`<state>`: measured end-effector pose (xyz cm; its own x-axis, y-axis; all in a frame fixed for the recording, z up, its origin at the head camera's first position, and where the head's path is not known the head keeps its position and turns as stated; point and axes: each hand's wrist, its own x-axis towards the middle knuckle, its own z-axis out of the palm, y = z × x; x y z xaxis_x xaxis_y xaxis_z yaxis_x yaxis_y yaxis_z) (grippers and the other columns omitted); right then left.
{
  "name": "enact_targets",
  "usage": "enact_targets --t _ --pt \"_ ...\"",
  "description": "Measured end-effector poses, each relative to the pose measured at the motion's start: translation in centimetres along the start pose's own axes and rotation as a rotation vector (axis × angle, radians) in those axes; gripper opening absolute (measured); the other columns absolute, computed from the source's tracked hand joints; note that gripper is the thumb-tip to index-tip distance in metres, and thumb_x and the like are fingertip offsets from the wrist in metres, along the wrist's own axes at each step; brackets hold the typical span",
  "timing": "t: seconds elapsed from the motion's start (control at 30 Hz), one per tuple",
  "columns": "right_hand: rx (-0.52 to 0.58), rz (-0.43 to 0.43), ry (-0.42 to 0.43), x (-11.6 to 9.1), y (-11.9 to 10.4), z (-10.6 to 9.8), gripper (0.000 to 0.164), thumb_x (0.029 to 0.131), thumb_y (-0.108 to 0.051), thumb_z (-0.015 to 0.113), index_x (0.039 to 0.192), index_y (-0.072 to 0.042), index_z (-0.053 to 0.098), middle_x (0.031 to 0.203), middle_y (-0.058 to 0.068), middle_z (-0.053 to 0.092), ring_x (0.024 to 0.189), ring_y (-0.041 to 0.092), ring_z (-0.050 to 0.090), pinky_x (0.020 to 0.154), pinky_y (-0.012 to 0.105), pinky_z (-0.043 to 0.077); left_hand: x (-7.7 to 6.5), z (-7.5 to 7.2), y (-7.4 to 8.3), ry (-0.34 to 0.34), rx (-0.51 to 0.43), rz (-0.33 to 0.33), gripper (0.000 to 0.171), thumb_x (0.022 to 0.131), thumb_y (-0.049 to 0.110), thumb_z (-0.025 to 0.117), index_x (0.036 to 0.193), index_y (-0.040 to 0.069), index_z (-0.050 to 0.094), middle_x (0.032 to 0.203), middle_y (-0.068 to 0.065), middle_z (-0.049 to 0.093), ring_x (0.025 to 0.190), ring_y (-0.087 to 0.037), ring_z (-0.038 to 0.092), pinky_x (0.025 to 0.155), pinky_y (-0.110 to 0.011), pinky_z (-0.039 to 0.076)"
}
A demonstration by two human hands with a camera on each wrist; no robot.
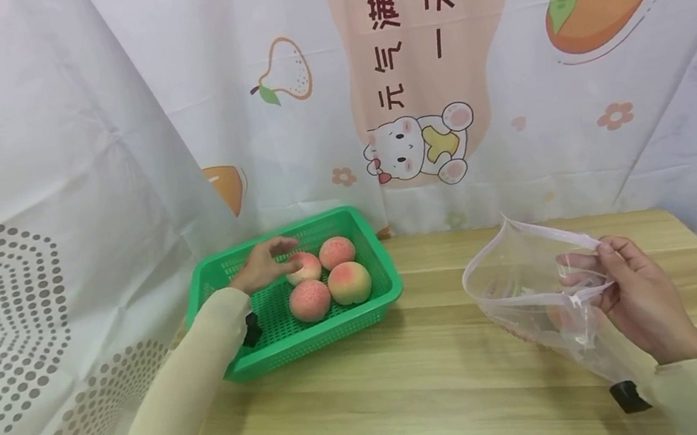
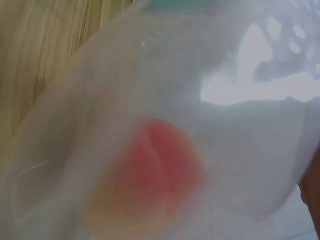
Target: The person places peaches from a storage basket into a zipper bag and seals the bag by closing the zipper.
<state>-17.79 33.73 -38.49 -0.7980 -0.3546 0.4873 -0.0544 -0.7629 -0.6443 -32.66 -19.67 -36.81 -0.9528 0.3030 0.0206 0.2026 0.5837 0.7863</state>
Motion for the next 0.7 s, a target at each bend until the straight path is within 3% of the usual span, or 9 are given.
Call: enact_targets --t 0.3,0.5,0.7 --pt "-0.051 -0.033 0.020 -0.1 0.2 0.0 0.047 0.108 -0.005 0.009 0.122 0.002 0.053 0.123 0.028 0.063 0.102 0.036 0.069 0.076 0.034 0.059 0.3 0.0 -1.7 -0.010 0.033 -0.041 0.057 0.094 0.015 0.071 0.144 0.000 0.048 0.148 -0.020 0.045 0.138 -0.040 0.039 0.107 -0.051 0.041" --pt "-0.033 -0.020 -0.001 0.0 0.1 0.1 0.048 0.108 -0.006 0.009 0.121 0.002 0.055 0.124 0.028 0.063 0.104 0.036 0.069 0.076 0.034 0.059 0.5 0.3 -1.9 -0.018 0.018 -0.035 0.061 0.093 0.010 0.072 0.146 -0.003 0.045 0.150 -0.025 0.040 0.137 -0.044 0.039 0.106 -0.051 0.042" --pt "-0.025 -0.004 -0.039 -0.3 0.1 0.1 0.050 0.108 -0.006 0.007 0.124 0.001 0.054 0.128 0.027 0.060 0.108 0.036 0.067 0.079 0.034 0.059 0.9 1.0 -2.1 -0.015 0.006 -0.075 0.061 0.092 0.010 0.074 0.146 0.000 0.047 0.148 -0.022 0.043 0.134 -0.040 0.042 0.104 -0.050 0.043"
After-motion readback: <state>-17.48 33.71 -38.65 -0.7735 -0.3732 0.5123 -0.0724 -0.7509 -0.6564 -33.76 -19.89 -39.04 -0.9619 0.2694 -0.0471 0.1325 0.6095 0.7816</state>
